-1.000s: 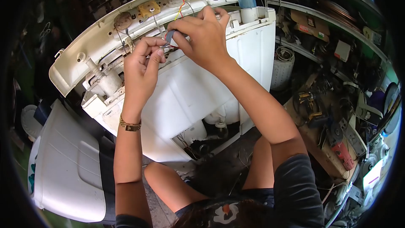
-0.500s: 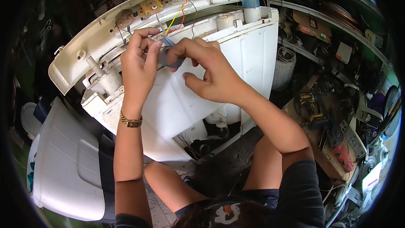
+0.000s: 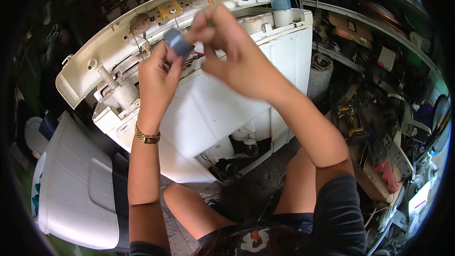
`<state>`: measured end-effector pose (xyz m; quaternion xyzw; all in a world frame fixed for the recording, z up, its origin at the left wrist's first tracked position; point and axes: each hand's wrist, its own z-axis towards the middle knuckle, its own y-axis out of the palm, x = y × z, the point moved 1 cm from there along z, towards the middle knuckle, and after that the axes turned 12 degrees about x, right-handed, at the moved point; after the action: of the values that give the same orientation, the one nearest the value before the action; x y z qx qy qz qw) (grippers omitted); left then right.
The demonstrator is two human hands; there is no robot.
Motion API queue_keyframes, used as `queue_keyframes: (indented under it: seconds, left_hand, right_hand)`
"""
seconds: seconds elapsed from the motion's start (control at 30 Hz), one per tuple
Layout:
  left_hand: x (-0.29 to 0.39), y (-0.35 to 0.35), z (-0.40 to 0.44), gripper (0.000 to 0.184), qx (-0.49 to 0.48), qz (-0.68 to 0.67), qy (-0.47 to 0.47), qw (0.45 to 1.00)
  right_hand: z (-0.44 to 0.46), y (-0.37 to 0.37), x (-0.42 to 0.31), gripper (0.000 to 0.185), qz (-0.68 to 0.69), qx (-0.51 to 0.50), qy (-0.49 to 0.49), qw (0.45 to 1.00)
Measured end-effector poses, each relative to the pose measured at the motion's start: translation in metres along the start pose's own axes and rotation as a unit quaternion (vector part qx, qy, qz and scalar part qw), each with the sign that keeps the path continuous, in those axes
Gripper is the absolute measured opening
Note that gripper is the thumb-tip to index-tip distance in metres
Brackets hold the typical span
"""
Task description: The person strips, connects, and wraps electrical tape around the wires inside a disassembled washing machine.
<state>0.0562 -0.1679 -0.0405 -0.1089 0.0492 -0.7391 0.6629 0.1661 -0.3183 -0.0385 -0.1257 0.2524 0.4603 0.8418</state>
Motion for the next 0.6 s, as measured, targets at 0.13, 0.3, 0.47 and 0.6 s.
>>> queue_keyframes:
  seconds: [0.13,0.3,0.47,0.6]
  left_hand:
    - [-0.008,-0.002,0.005,0.008,0.021,-0.122,-0.080,0.989]
    - [-0.011,0.000,0.005,0.009,-0.066,-0.175,-0.110,0.976]
    - [-0.005,0.002,0.006,0.009,-0.089,-0.109,-0.027,0.990]
    - [-0.010,-0.001,0.007,0.009,-0.030,-0.071,-0.013,0.997]
  right_hand:
    - [-0.035,-0.002,0.007,0.041,-0.204,-0.044,-0.023,0.978]
    - [-0.001,-0.026,0.043,0.042,-0.387,0.000,-0.129,0.913]
    - [0.040,-0.023,0.035,0.041,-0.037,0.005,-0.022,0.999]
    - [0.010,-0.011,0.002,0.041,0.028,-0.048,0.014,0.998]
